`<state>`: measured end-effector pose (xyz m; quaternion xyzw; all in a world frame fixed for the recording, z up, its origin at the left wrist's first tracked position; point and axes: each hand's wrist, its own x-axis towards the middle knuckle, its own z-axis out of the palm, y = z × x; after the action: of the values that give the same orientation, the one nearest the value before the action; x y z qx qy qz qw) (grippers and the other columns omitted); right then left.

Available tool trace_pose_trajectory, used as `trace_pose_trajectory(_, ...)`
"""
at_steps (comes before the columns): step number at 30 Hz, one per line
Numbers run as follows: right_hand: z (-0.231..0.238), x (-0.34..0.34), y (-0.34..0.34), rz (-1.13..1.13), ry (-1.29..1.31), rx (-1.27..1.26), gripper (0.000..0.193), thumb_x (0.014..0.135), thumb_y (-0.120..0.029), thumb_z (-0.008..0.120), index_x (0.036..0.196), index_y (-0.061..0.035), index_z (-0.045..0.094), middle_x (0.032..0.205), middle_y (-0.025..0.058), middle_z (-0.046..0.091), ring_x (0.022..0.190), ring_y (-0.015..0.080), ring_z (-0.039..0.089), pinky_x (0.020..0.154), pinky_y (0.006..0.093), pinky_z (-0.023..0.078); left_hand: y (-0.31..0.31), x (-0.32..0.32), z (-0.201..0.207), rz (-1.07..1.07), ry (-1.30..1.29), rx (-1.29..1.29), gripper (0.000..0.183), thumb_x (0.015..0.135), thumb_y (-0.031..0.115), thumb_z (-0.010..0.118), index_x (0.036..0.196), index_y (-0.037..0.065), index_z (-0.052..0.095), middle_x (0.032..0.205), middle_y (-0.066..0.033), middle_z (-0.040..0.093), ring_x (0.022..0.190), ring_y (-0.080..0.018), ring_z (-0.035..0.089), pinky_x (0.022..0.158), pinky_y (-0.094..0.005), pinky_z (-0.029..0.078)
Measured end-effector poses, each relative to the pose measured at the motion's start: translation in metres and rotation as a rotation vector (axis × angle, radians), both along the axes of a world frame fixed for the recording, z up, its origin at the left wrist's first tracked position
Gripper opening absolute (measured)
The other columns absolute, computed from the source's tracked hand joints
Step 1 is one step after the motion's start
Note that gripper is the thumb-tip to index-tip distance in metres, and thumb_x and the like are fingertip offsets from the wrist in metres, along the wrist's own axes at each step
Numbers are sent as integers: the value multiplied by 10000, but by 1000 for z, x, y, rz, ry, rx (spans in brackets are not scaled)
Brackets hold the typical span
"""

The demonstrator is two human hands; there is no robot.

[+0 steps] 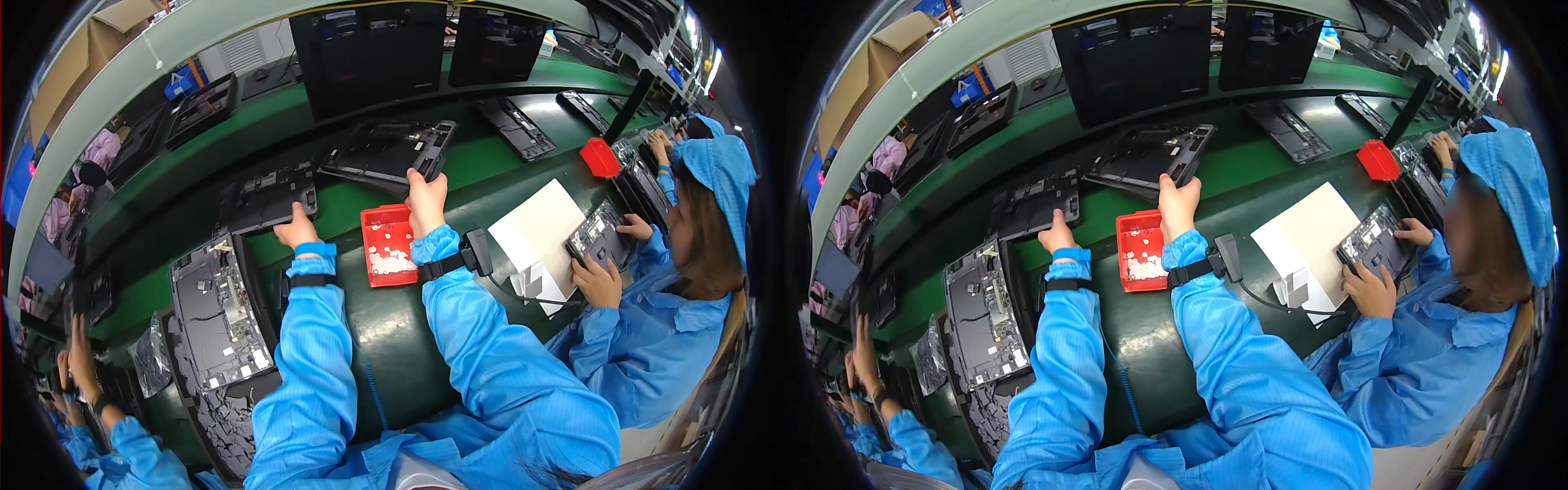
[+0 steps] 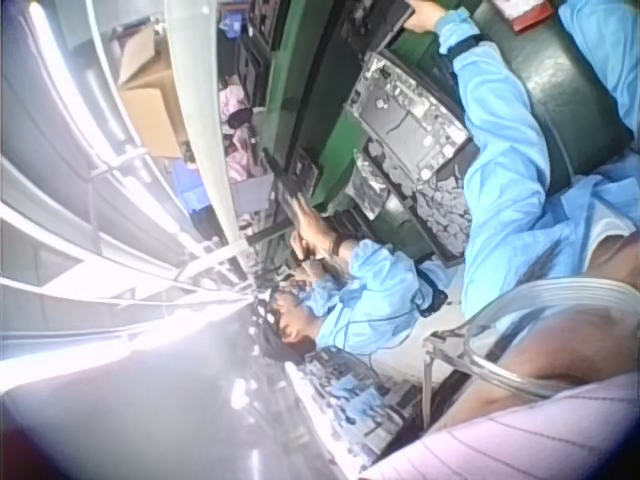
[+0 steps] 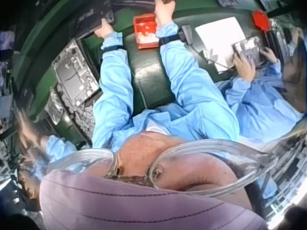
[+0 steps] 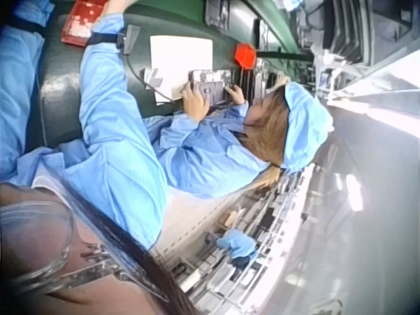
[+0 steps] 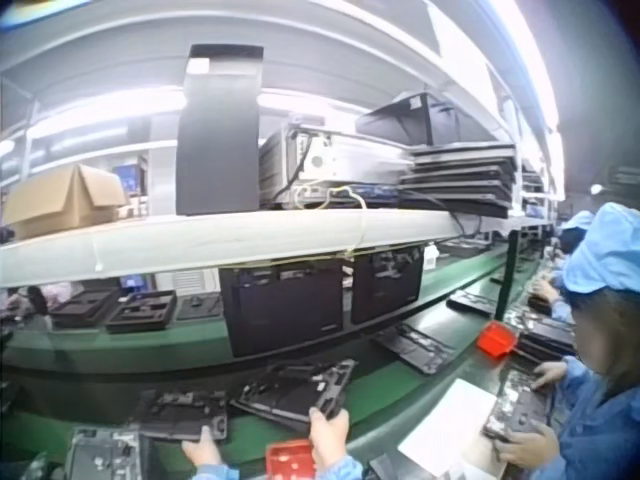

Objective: The person connects internal cables and electronic components to a circuit board inside a laptop chassis, using tweezers to manipulate the small parts.

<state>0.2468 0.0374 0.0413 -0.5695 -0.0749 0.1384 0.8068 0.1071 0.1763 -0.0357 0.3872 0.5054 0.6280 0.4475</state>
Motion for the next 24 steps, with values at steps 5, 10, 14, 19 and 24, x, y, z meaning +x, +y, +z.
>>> trace_pose_trajectory(5,8,2,-19,-44,42,84,277,749,-90,612,930,3,424,745,57,508,567,105,460,463,264,379,-71,-1,35,-646,462,51,542,633,295,734,971,-79,533,856,-195,590,814,-257,577,736,-336,459)
trace_pose_trajectory(10,39,-21,-40,-51,95,234,194,777,-102,583,852,-59,409,658,32,473,389,98,376,340,239,319,-95,-1,28,-862,576,-13,224,666,112,647,791,-18,515,702,-125,583,629,-203,588,591,-306,478)
trace_pose_trajectory(14,54,-47,-69,-2,99,328,197,787,-102,569,884,-56,404,700,41,489,413,96,398,345,238,337,-113,4,24,-792,436,-135,176,668,78,624,754,-6,496,673,-127,568,630,-215,586,593,-318,473)
trace_pose_trajectory(19,60,-95,-103,98,148,384,225,802,-109,559,968,-62,415,832,40,520,536,97,462,405,225,374,-117,-3,30,-672,485,5,211,751,161,607,776,-13,491,663,-92,567,486,-165,545,424,-280,460)
trace_pose_trajectory(24,56,-145,-135,213,237,436,248,827,-117,537,1028,-101,393,889,32,517,606,91,486,427,206,373,-165,-53,99,-517,-389,-108,596,881,470,384,1150,-61,387,1133,-199,444,1054,-304,452,877,-407,380)
